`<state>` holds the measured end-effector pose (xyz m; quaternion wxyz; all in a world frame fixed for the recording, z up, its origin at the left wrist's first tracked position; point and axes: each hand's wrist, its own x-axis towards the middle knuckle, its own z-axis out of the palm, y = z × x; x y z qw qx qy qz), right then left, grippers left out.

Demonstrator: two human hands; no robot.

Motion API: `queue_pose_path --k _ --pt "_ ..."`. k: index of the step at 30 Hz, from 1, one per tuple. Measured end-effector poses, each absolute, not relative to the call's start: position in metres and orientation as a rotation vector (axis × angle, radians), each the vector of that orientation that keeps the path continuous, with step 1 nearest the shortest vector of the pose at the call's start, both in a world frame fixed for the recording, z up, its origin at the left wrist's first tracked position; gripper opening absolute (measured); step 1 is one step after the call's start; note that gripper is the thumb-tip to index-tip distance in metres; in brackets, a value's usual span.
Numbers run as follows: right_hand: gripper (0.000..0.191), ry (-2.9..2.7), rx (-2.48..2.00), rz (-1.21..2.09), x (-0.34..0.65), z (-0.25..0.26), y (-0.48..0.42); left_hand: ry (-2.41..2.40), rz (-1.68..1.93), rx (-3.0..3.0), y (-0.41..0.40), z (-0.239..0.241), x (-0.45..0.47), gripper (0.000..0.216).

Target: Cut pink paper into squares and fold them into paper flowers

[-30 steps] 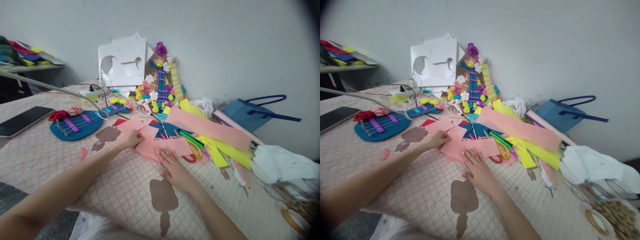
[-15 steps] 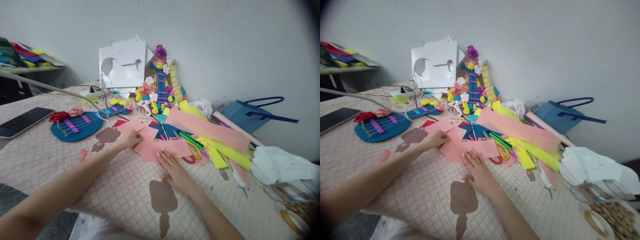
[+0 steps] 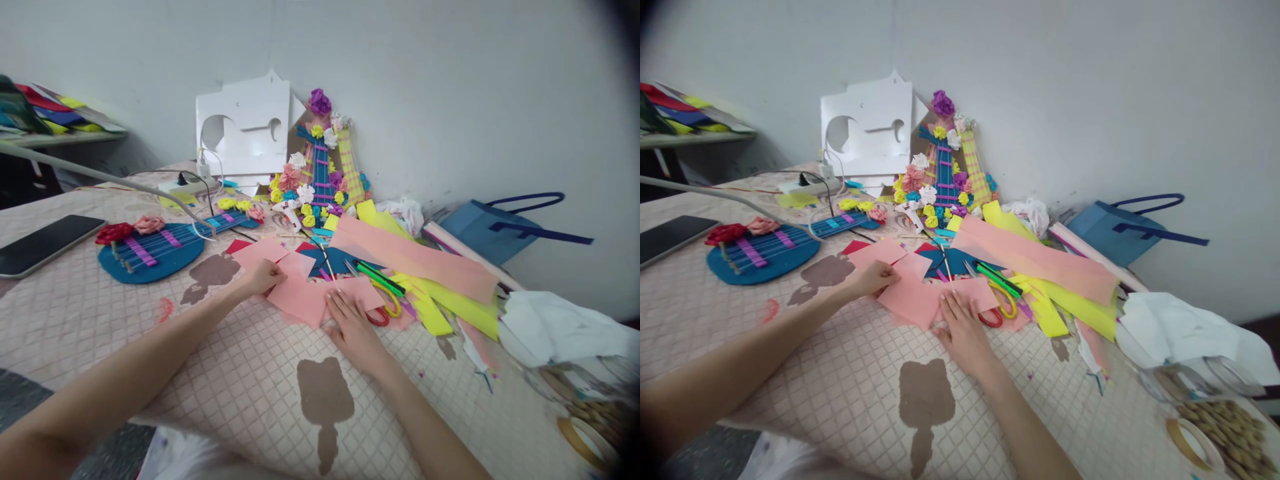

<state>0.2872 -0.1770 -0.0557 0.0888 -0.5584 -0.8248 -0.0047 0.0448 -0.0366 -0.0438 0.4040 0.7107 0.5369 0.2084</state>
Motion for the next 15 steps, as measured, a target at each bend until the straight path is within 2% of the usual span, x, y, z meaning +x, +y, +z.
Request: queue_pose_path --k 10,15 --pt "0.067 -2.586 -1.507 0.074 0.281 -0.042 -0.186 1.337 0.552 1.781 -0.038 -0.043 0.044 0.020" --pt "0.059 -2.703 -1.417 0.178 0.277 -0.034 -0.197 1.335 0.547 1.765 -0.039 -0.040 0.044 0.019"
